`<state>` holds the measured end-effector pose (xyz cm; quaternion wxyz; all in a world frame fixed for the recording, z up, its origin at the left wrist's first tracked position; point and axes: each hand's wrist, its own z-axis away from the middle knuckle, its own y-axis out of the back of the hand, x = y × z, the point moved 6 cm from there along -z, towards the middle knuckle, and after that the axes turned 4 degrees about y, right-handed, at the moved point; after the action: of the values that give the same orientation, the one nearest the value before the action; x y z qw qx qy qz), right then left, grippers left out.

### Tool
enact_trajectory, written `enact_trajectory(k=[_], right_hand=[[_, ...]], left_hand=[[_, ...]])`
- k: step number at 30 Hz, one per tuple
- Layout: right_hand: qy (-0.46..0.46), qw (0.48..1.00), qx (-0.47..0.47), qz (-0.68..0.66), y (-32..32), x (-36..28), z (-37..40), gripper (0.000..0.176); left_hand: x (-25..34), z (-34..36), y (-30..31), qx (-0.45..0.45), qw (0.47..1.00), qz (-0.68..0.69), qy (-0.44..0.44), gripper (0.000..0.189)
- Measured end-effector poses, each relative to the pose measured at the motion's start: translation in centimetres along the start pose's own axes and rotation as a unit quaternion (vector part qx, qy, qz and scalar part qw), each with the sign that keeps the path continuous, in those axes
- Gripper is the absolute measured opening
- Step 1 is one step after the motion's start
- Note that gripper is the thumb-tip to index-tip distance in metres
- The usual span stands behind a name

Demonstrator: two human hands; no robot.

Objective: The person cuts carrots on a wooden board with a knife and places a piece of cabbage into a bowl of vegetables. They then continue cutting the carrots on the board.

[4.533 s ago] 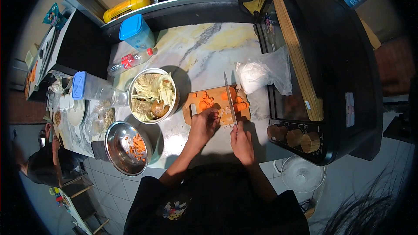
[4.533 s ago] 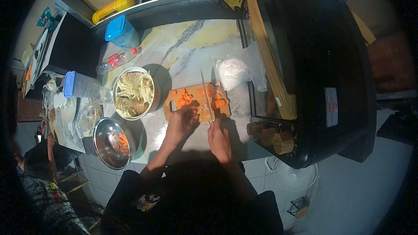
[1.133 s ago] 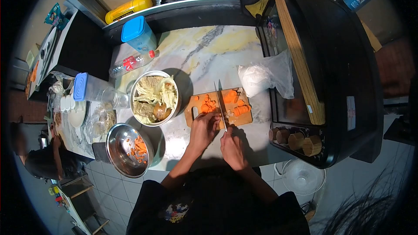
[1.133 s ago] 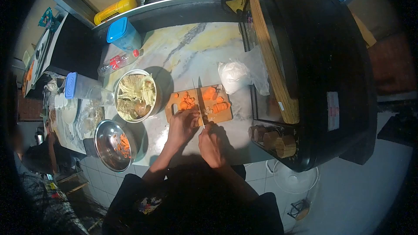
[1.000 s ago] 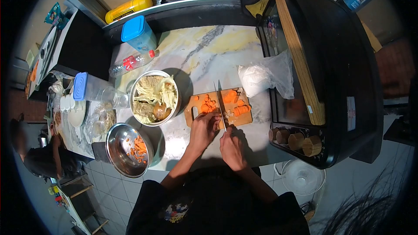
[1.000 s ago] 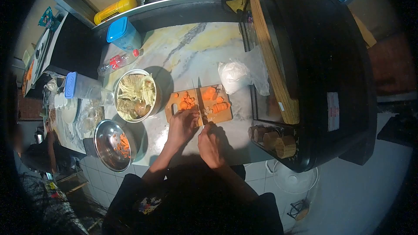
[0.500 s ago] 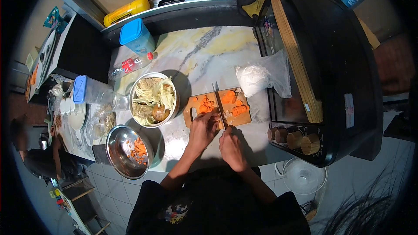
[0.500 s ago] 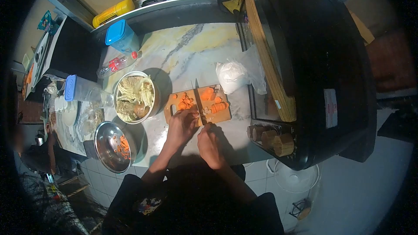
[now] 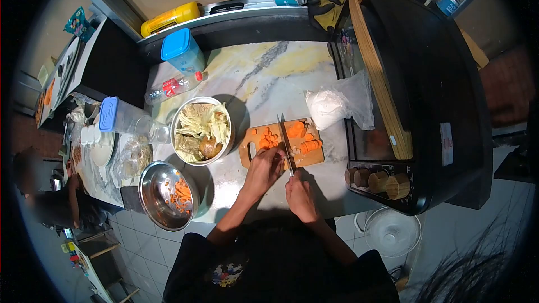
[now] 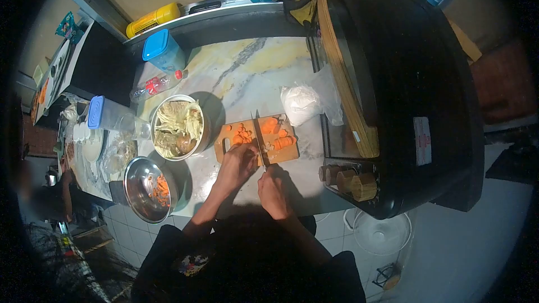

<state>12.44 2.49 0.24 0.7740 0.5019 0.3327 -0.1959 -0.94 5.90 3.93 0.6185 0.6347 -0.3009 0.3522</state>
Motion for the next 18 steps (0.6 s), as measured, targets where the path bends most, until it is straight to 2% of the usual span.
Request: enact_trajectory(k=[6,9,18], right_hand=[[0.015,1.000,0.012,0.000,-0.6,0.4,-0.3,0.026],[-0.032,0.999,-0.022,0.000,-0.6,0.6,-0.5,0.027],[-0.059,0.998,-0.035,-0.001,-1.1,1.4,-0.6,0.029]], left_hand=[[-0.5,-0.1,-0.4,-0.011,1.000,-0.011,0.001,0.027],[-0.5,-0.5,-0.7,-0.011,1.000,-0.025,-0.004,0.026],[-0.2,-1.1,-0.7,-0.053,0.997,-0.049,-0.009,0.029]])
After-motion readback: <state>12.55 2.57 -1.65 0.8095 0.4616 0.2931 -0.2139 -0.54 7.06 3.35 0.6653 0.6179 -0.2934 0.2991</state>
